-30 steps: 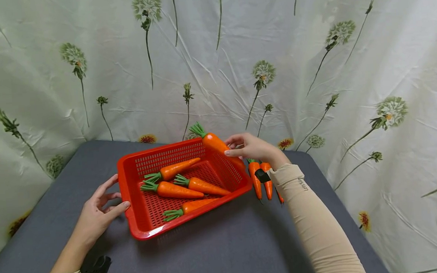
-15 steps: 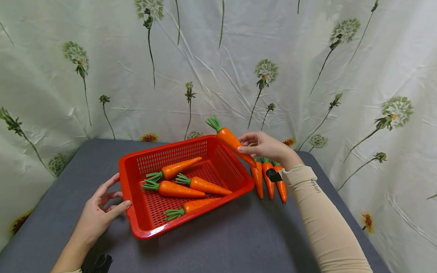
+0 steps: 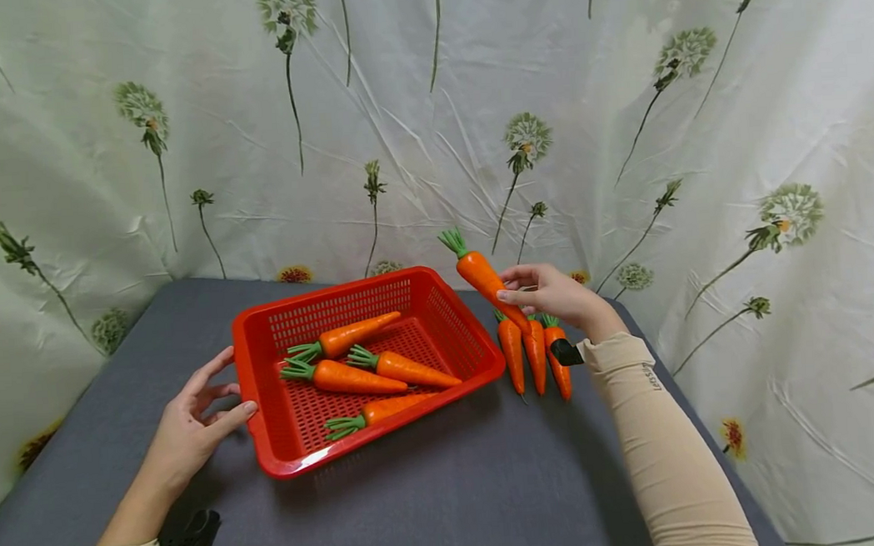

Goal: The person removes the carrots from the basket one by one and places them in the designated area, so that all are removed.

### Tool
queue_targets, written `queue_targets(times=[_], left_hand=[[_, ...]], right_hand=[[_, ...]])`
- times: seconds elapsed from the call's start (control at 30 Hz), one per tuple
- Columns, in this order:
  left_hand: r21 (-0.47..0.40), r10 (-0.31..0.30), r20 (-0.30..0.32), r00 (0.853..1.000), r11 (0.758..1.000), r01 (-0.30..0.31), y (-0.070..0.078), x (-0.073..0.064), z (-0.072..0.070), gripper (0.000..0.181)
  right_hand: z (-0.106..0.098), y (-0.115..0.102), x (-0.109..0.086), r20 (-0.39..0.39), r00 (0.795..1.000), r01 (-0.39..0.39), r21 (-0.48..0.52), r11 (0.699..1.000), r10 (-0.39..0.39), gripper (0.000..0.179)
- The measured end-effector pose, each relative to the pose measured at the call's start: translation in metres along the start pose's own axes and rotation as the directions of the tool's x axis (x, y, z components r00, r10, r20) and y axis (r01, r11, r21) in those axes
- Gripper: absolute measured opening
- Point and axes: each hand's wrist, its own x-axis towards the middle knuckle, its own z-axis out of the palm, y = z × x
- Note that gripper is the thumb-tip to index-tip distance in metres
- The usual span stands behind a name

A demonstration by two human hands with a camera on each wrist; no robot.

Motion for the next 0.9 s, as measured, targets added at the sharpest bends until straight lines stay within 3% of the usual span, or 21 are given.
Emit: queue_targets(times=[0.5, 0.9], left_hand=[[0.011, 0.003, -0.006, 1.0, 1.0, -0.003, -0.001, -0.002, -0.001, 0.078], [0.028, 0.005, -0.009, 1.0, 1.0, -0.004, 0.001, -0.003, 0.0, 0.078]], right_hand=[[-0.012, 0.015, -0.008, -0.045, 0.999, -0.01, 0.016, 1.0, 0.011, 0.051], [-0.02, 0.035, -0.014, -0.073, 0.995, -0.067, 0.035, 0.997, 0.07, 0.055]])
